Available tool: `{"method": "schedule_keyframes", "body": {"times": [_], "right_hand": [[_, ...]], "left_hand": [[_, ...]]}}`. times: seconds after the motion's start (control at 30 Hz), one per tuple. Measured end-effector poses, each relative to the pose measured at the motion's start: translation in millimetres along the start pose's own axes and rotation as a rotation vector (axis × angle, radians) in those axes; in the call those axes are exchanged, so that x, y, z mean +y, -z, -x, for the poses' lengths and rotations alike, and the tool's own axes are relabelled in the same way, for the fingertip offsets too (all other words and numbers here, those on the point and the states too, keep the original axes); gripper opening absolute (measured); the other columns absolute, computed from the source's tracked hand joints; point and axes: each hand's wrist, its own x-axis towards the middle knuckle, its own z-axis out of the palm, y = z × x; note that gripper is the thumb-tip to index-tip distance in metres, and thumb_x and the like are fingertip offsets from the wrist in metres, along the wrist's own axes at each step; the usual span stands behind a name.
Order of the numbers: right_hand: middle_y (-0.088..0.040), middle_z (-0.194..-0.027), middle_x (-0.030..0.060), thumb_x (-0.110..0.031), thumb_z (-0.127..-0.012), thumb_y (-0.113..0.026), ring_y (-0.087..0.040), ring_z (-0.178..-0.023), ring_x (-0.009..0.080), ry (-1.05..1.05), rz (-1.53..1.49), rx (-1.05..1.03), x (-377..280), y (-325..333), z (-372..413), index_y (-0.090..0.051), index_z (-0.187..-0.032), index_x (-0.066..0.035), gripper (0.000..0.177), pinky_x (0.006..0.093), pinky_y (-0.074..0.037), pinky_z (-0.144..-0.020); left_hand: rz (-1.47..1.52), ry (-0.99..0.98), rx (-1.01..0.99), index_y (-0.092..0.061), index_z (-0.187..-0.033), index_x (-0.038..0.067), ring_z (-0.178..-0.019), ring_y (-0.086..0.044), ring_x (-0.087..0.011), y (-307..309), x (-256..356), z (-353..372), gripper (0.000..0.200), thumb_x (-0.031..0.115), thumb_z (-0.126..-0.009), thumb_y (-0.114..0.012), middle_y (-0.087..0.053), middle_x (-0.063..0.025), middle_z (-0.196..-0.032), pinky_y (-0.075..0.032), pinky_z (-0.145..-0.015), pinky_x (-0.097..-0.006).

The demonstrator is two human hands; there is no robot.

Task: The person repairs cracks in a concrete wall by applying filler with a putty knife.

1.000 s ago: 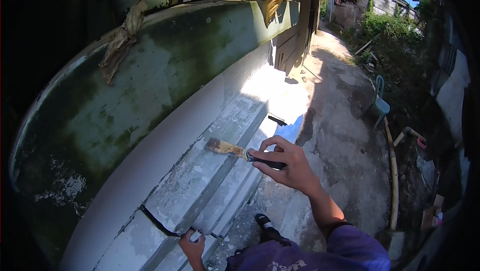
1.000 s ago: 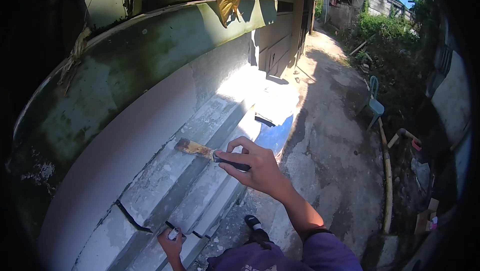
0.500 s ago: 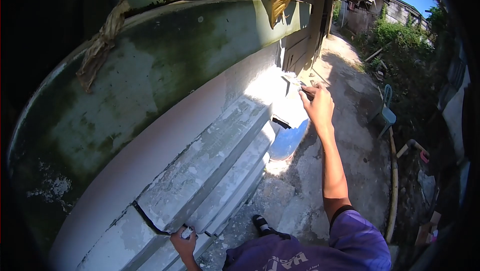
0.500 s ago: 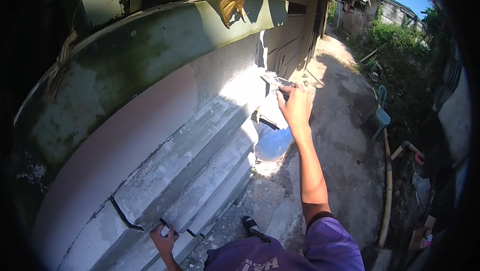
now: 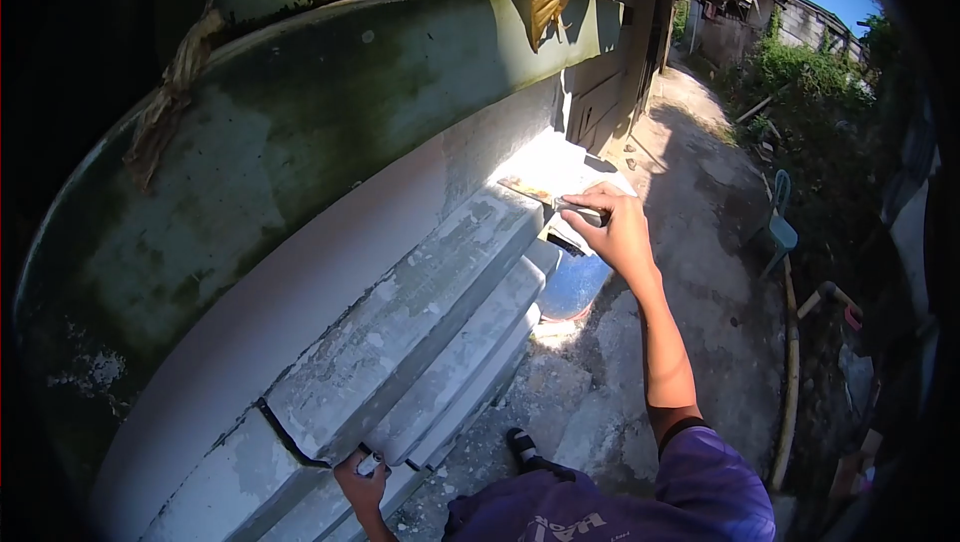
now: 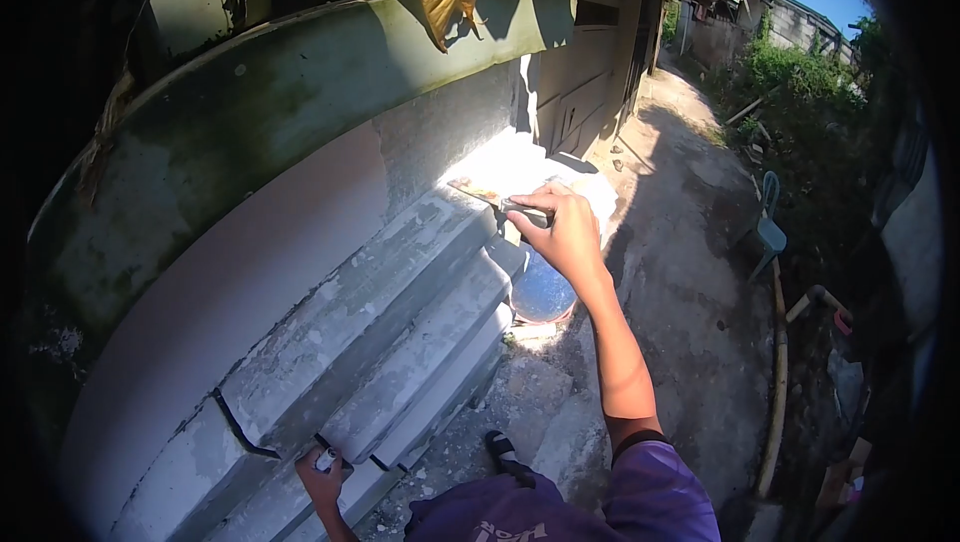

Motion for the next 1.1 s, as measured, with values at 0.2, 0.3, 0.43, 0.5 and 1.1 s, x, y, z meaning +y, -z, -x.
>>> {"method": "schedule_keyframes", "body": {"times": [0.2,0.3,0.43,0.5,1.1], "right_hand": [[-0.072,-0.093,0.0126,-0.016,-0.081,-0.079,-0.069,-0.082,0.0246,-0.109,-0.001,0.435,46.1,-1.8,-3.8,-0.078,-0.101,-0.006,0.023,0.0335,-0.053,-0.075],[-0.073,-0.090,0.0087,-0.010,-0.081,-0.080,-0.064,-0.079,0.0111,-0.002,-0.214,0.312,16.6,0.3,8.8,-0.078,-0.102,-0.004,0.023,0.0243,-0.049,-0.073],[-0.075,-0.097,0.0130,-0.014,-0.080,-0.080,-0.070,-0.084,0.0200,0.037,-0.314,-0.104,19.2,15.0,6.0,-0.078,-0.101,-0.005,0.023,0.0299,-0.053,-0.079],[-0.074,-0.097,0.0153,-0.019,-0.080,-0.078,-0.071,-0.085,0.0250,-0.150,0.169,0.244,43.0,2.2,-4.0,-0.079,-0.099,-0.005,0.024,0.0329,-0.053,-0.078],[-0.073,-0.079,0.0068,-0.018,-0.093,-0.073,-0.055,-0.053,0.0047,-0.172,-0.787,0.037,13.3,-4.7,-19.9,-0.074,-0.099,0.002,0.020,0.0209,-0.042,-0.049]], "left_hand": [[-0.031,-0.037,0.007,-0.056,-0.061,0.002,-0.049,-0.055,-0.0299,1.6,3.2,0.3,0.025,0.011,-0.068,-0.078,-0.053,-0.0122,-0.054,-0.041,-0.056,-0.0372],[-0.018,-0.025,0.004,-0.056,-0.060,0.002,-0.049,-0.054,-0.0297,2.0,8.8,1.2,0.025,0.012,-0.068,-0.078,-0.053,-0.0123,-0.054,-0.041,-0.055,-0.0375],[-0.041,-0.119,0.054,-0.057,-0.061,0.002,-0.048,-0.054,-0.0299,0.3,2.8,0.8,0.025,0.013,-0.069,-0.078,-0.054,-0.0125,-0.054,-0.042,-0.056,-0.0380],[-0.037,-0.086,0.007,-0.059,-0.061,0.003,-0.049,-0.055,-0.0307,2.3,5.7,0.1,0.023,0.013,-0.068,-0.079,-0.055,-0.0125,-0.054,-0.042,-0.056,-0.0385],[-0.052,-0.014,-0.082,-0.062,-0.064,0.005,-0.055,-0.059,-0.0332,0.4,-19.9,6.3,0.018,0.010,-0.052,-0.075,-0.059,-0.0127,-0.059,-0.045,-0.059,-0.0392]]}}
